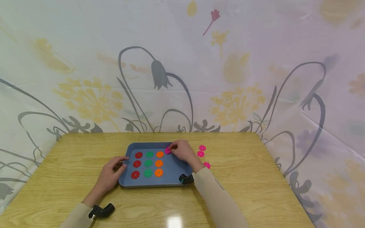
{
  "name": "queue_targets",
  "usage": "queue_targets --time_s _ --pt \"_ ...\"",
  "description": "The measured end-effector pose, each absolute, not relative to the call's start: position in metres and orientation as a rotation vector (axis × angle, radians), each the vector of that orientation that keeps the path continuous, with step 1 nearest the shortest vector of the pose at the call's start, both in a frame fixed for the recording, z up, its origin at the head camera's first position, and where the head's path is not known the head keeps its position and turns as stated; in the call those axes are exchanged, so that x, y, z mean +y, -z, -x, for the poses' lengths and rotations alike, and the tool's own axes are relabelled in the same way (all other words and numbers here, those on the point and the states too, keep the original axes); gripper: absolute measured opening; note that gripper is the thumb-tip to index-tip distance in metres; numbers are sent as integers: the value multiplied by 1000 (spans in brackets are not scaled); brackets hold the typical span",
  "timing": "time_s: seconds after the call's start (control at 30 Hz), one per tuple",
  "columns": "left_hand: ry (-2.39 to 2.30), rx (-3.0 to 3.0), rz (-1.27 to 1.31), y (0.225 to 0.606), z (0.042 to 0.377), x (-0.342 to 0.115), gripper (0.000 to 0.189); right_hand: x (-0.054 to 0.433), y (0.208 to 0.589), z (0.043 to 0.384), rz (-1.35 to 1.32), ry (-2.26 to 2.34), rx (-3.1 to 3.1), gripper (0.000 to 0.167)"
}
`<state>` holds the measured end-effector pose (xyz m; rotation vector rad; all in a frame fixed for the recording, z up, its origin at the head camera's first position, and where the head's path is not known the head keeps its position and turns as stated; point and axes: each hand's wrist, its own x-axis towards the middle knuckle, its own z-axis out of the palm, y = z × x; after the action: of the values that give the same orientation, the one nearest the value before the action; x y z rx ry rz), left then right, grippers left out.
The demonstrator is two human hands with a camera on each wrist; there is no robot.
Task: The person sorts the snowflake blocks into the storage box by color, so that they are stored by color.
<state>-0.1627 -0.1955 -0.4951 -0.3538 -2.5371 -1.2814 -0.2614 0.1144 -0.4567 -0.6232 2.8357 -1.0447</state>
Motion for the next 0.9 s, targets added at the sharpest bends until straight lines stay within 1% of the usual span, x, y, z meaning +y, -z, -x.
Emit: queue_targets --time_s 0.53,0.9 --pt "1283 -2542 344 496 164 -195 26 116 458 263 621 981 2863 10" --pt "1279 -2541 347 497 163 -195 26 122 450 262 576 1131 2807 12"
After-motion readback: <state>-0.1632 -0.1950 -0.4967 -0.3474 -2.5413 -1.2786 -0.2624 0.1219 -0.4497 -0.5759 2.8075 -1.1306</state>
